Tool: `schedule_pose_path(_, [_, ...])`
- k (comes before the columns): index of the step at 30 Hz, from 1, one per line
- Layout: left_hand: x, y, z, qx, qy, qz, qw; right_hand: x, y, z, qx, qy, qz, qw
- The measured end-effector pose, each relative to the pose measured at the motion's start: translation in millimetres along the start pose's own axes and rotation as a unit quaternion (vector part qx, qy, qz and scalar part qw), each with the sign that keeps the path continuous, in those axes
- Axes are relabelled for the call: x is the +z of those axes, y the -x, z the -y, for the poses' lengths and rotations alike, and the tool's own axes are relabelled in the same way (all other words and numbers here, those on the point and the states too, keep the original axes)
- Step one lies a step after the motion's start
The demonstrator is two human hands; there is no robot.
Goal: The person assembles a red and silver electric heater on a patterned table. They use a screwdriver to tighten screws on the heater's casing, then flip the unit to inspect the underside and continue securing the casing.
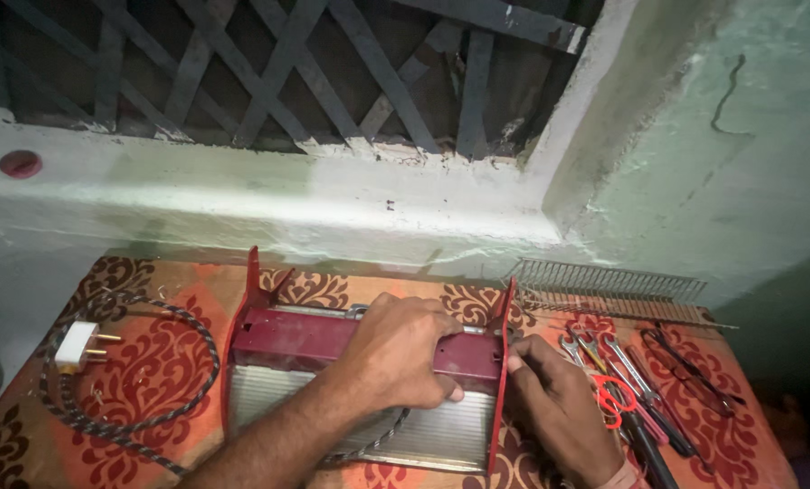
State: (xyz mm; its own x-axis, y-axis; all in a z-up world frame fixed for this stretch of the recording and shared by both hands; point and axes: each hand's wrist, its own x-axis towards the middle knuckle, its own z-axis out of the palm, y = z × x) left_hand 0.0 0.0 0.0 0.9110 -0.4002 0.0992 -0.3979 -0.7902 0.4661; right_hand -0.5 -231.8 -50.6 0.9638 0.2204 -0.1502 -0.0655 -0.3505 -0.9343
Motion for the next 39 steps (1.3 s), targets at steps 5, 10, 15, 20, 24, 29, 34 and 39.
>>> schedule_pose_path(5, [-1.3,-0.2,-2.2,-0.011,-0.004,0.011,1.000,0.6,-4.7,-5.9,-0.150,0.083,-0.031,0.985])
schedule_pose_path(10, [-1.8,-0.9,-2.8,-0.008,-0.005,0.011,1.000,0.5,-3.3,1.7,-0.102,0.088,-0.037,0.990])
schedule_pose_path(15, [-3.1,0.2,-3.1,-0.007,-0.008,0.009,1.000,-0.1,0.5,4.5,-0.103,0.028,-0.011,0.994])
schedule_pose_path(20, [-3.1,-0.8,-3.9,-0.016,-0.008,0.023,1.000,0.9,-5.2,-5.3,-0.124,0.087,-0.029,0.988])
schedule_pose_path(24, [-2.2,0.0,-3.0,-0.017,-0.004,0.018,1.000,0.2,-6.3,-12.5,-0.121,0.091,-0.028,0.988])
schedule_pose_path(29, [-1.4,0.1,-2.5,-0.004,-0.005,0.008,1.000,1.3,-8.9,-18.1,-0.168,0.117,-0.043,0.978])
schedule_pose_path(34, [-0.9,0.1,-2.8,-0.003,-0.010,0.010,1.000,4.8,-11.4,-22.2,-0.164,0.132,-0.053,0.976])
schedule_pose_path(39, [0.5,0.0,-2.2,0.002,-0.011,0.001,1.000,0.0,-3.6,-16.4,-0.101,0.048,-0.042,0.993])
